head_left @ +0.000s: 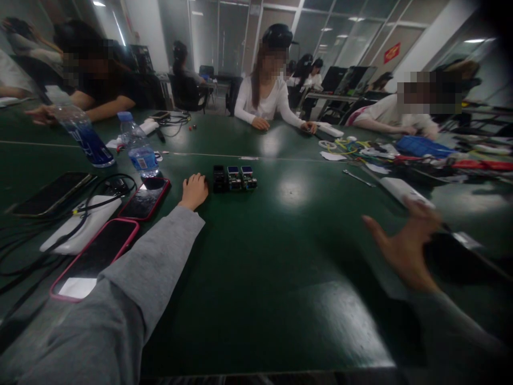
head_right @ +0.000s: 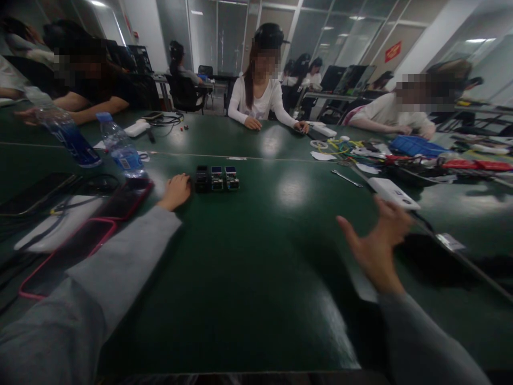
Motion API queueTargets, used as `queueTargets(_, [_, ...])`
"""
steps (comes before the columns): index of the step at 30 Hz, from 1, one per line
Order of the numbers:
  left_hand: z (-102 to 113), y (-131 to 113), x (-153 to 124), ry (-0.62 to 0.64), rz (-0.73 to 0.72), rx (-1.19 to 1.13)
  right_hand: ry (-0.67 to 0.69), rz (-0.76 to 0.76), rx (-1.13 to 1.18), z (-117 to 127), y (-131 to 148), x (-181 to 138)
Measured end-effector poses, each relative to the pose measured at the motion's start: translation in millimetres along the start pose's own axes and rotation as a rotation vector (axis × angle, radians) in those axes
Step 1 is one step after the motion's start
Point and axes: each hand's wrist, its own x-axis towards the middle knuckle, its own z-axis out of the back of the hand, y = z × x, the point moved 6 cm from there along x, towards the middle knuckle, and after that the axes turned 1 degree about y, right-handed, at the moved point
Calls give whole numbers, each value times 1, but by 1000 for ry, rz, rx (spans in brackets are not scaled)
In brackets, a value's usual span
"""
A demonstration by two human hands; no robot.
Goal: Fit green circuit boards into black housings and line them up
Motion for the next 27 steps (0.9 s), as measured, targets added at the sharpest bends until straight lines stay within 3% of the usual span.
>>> queueTargets(2, [1, 0, -1, 10, 8, 15, 172, 116, 85, -74, 46, 1])
queueTargets(5, [2, -2, -2, 26, 16, 48, 380, 120, 315, -185, 101, -1])
queueTargets(8, [3, -4, -2, 38, 28, 65, 322, 184, 213, -252, 134, 6])
queueTargets(10, [3, -4, -1, 41, 34, 63, 389, 209, 161, -279, 141, 11])
queueTargets(13, [4, -5, -1, 31, 28, 58, 499, 211, 150, -295, 139, 15])
queueTargets(20, [3, -4, 0, 39, 29, 63, 438, 58, 262, -291, 122, 17])
queueTargets(27, [1, -1, 1, 39, 29, 67, 421, -138, 217, -301, 101, 25])
